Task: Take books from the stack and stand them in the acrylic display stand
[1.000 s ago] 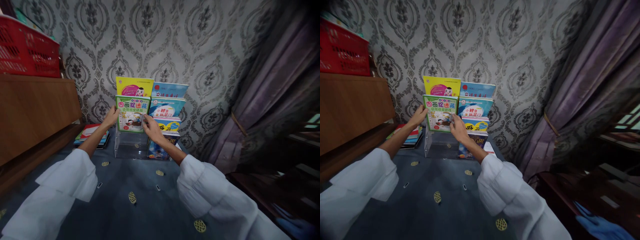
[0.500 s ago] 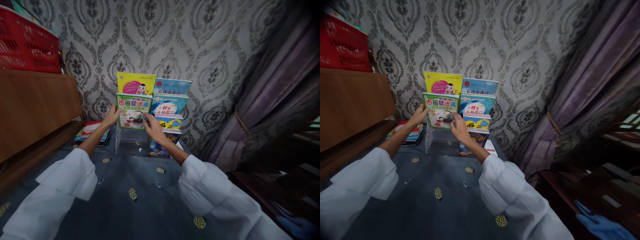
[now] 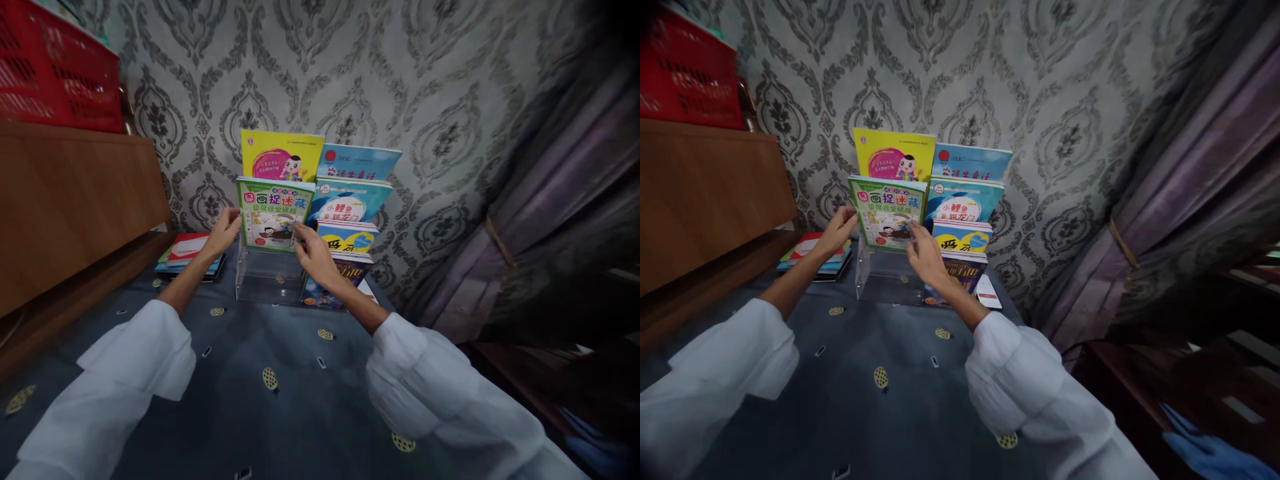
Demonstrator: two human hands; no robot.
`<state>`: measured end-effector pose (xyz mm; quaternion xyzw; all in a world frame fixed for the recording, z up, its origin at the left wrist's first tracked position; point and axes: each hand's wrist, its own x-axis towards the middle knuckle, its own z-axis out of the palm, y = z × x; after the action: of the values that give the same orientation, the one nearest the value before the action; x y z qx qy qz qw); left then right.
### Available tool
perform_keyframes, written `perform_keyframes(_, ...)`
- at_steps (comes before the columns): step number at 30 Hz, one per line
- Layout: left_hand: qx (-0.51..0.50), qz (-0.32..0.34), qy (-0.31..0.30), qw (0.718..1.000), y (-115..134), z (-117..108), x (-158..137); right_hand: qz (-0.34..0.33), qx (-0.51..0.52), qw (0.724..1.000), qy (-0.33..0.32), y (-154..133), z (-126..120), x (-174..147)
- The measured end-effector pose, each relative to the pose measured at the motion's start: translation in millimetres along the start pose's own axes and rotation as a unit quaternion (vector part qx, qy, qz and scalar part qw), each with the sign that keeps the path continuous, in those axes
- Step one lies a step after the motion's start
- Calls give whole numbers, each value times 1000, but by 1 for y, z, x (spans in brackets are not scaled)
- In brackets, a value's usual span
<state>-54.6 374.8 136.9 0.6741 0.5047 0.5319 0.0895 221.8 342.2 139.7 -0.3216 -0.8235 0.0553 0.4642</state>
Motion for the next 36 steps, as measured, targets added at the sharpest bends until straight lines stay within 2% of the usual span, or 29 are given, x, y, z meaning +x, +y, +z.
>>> perform_keyframes(2,142,-30,-19,989,-16,-7,-18,-3,12,1000,-17,-4,2,-15)
perform_keyframes(3,223,-64,-35,972,-26,-11,-28,-6,16,999,-31,-5,4,-25)
perform_keyframes(4,258,-94,-42,961,-37,-16,-39,-11,18,998,-52,-6,8,-38)
perform_keyframes(7,326,-151,-56,932,-68,-30,-62,-10,29,992,-124,-6,21,-82)
perform_keyframes(9,398,-166,-95,897,-85,-38,-68,9,38,988,-151,-4,32,-113)
perform_keyframes(12,468,-165,-157,854,-104,-46,-63,40,46,982,-176,-3,47,-151)
perform_keyframes(15,479,-159,-201,839,-115,-47,-54,79,54,976,-195,-4,59,-178)
perform_keyframes(20,475,-141,-214,842,-117,-47,-60,119,66,972,-190,-8,72,-203)
perform_keyframes(24,487,-85,-193,847,-106,-54,-85,135,79,971,-182,-9,71,-207)
perform_keyframes(27,506,-53,-188,840,-99,-61,-97,133,88,971,-179,-9,69,-205)
perform_keyframes(31,537,-39,-205,817,-96,-68,-92,119,92,973,-175,-10,70,-203)
perform_keyframes(36,537,-78,-241,805,-98,-67,-79,111,77,975,-177,-10,72,-204)
